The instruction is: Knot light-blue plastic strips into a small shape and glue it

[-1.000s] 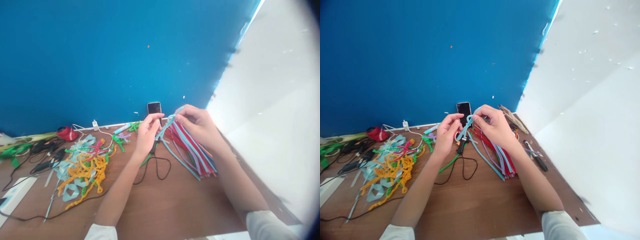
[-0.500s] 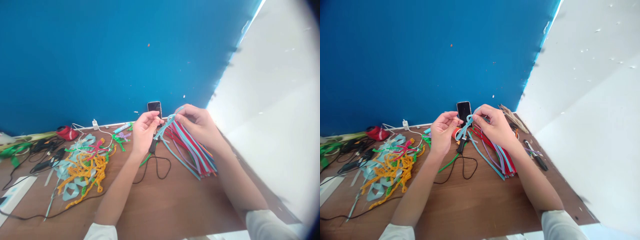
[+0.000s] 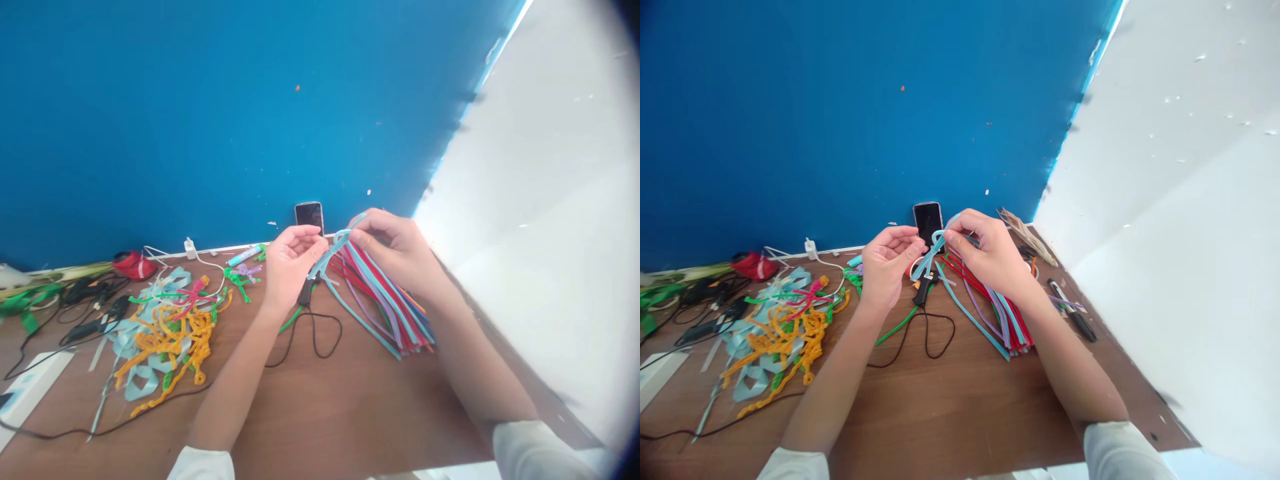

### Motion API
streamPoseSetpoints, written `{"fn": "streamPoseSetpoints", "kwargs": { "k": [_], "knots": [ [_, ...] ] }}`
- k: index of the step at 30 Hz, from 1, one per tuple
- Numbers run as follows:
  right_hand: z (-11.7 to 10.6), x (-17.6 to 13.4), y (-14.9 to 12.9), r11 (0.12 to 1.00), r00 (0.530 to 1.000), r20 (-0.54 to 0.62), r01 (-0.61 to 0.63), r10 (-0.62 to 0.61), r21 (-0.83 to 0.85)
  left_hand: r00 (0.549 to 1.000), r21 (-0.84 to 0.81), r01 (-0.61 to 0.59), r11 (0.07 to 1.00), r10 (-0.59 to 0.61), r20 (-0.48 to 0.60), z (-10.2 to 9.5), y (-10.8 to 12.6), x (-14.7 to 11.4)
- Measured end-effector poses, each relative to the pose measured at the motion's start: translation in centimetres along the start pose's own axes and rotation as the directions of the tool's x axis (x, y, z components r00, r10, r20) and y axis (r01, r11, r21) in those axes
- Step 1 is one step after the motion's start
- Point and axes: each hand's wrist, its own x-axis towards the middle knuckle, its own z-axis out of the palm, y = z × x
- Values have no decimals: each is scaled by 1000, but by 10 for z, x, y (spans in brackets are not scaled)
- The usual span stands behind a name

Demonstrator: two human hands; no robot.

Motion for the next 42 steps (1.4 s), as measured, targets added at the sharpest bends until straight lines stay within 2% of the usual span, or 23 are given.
{"fn": "streamPoseSetpoints", "kwargs": {
  "k": [5,11,14,18,26,34,42],
  "knots": [
    [0,0,-1,1000,1000,-1,-2,2,-9,1000,56,-29,998,29,7,3,-1,0],
    [0,1,-3,999,1000,14,5,-5,-34,991,104,-25,994,11,134,5,-3,-1],
    [0,1,-5,998,1000,18,3,-2,-59,987,119,-1,993,-18,161,2,-4,1],
    [0,1,-5,996,1000,29,5,-2,-87,985,164,-4,986,-24,170,-1,-6,1],
    [-1,1,-2,998,1000,20,-3,4,-65,980,260,-117,959,68,189,-3,-2,0],
    [-1,1,-8,996,999,32,-8,11,-91,984,287,-49,957,-4,179,-4,6,-2],
    [0,2,-5,996,999,50,9,-5,-83,991,229,-34,973,2,136,-9,5,0]
  ]
}}
